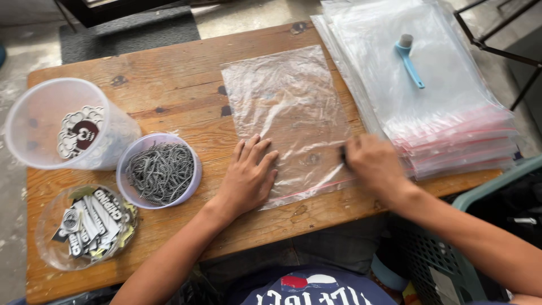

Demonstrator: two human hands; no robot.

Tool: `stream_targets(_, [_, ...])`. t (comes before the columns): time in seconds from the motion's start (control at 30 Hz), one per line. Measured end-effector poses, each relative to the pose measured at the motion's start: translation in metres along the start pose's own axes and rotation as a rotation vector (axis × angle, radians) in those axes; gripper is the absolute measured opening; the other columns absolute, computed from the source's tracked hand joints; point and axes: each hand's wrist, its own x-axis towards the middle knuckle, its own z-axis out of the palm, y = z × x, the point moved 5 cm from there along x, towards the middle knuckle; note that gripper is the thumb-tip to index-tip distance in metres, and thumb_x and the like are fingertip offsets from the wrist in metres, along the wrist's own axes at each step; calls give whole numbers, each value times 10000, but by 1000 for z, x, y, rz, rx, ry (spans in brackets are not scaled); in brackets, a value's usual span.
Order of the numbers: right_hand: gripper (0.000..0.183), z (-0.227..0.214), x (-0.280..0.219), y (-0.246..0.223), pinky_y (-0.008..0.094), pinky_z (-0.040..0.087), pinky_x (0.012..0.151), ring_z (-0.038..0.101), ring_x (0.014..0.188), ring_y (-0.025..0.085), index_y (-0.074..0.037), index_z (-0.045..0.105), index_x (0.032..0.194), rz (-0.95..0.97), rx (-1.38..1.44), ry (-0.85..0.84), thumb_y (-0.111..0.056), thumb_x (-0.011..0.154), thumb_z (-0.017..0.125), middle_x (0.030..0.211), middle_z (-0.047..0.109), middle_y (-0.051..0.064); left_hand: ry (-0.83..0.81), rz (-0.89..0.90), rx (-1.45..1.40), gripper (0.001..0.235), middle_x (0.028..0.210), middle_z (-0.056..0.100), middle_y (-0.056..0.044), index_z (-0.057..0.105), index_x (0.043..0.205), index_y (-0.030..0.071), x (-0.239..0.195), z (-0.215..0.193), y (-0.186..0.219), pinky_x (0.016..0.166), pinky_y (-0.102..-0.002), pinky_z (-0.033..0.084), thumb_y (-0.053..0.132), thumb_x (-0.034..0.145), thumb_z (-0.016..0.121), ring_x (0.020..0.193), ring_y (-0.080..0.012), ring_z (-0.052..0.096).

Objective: The person cleans a black bag with a blue brush, then attaches a keychain with a bear-shaped charm to the zipper. They then wipe a plastic bag with a black cloth and place the bag inside it.

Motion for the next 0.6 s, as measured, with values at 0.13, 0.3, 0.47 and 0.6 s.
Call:
stream_targets(0.13, [211, -16, 19, 30, 318, 475, 626, 620, 786, 210, -132, 579, 1019, 11, 22, -15, -225, 831, 574, 838, 546, 23, -65, -6, -78, 414, 1353, 537, -179, 602, 1259, 106, 2, -13, -3, 1121, -575, 322, 257, 875, 638, 1367, -433, 459])
stream_targets(0.3, [266, -52, 61, 40, 409, 563, 769, 683, 902, 343, 3, 561, 1173, 48, 664, -147, -121, 938, 546, 919, 614, 153, -79, 63, -68, 372, 1356, 523, -166, 631, 1147, 152, 1, -5, -5, 1125, -579, 314, 303, 817, 713, 1379, -442, 435])
stream_targets(0.47, [275, -53, 76, 45, 484, 541, 838, 681, 946, 390, -27, 567, 1167, 105, 993, -290, -16, 907, 476, 958, 632, 181, 91, 119, -271, 67, 1096, 621, -93, 612, 929, 124, 11, -7, -2, 1024, -486, 442, 135, 893, 667, 1194, -356, 594])
stream_targets(0.6, [316, -46, 75, 61, 441, 496, 886, 612, 899, 280, -96, 702, 1018, 97, 1379, -250, 40, 865, 462, 887, 585, 120, 68, -104, -999, 38, 874, 722, -53, 644, 999, 110, 19, -36, -2, 855, -398, 536, 143, 985, 632, 922, -213, 714])
